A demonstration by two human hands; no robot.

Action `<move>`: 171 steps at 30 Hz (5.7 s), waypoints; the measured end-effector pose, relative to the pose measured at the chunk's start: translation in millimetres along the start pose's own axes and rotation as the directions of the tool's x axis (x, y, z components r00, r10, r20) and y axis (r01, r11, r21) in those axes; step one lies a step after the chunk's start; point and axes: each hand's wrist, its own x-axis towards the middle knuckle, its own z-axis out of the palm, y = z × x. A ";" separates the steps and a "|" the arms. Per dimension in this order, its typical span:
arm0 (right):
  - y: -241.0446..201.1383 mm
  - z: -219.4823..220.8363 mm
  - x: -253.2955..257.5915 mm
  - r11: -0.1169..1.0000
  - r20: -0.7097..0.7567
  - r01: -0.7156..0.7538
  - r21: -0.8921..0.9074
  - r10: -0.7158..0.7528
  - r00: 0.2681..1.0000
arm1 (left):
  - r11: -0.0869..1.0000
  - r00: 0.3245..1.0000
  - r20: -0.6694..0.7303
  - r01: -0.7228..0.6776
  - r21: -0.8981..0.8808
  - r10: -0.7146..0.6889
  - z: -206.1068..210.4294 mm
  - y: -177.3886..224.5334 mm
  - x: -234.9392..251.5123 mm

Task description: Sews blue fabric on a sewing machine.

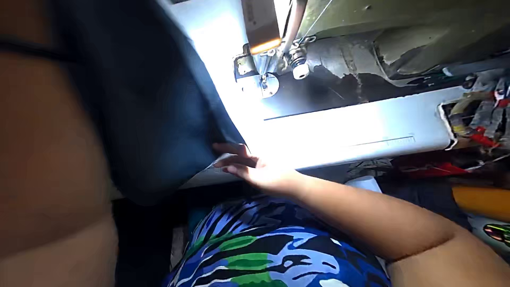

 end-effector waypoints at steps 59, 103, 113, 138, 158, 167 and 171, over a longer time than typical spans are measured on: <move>27.5 -3.8 -59.7 0.497 0.362 0.376 -0.782 -0.129 0.923 | 0.938 0.835 0.459 -0.176 -0.300 0.304 93.8 123.2 -104.4; 55.7 -34.4 -23.7 0.252 0.086 0.235 -0.939 -0.490 0.868 | 0.851 0.881 0.017 -0.452 -0.267 0.474 127.1 112.3 -69.7; 55.1 -34.3 -23.8 0.245 0.090 0.236 -0.940 -0.488 0.868 | 0.863 0.876 0.079 -0.448 -0.233 0.476 128.2 116.1 -73.1; 50.5 -29.1 -19.5 0.233 0.081 0.180 -0.956 -0.381 0.921 | 0.858 0.777 0.373 -0.497 -0.131 0.507 156.8 140.1 53.3; 50.1 -29.4 -18.9 0.199 0.080 0.168 -0.966 -0.387 0.919 | 0.908 0.809 0.412 -0.369 -0.198 0.418 171.9 134.3 48.6; 50.7 -28.2 -19.2 0.197 0.070 0.161 -0.967 -0.403 0.912 | 0.908 0.804 0.422 -0.365 -0.206 0.419 172.9 132.9 48.0; 50.2 -28.3 -19.2 0.202 0.071 0.164 -0.965 -0.401 0.913 | 0.913 0.810 0.421 -0.362 -0.188 0.408 172.0 133.8 48.2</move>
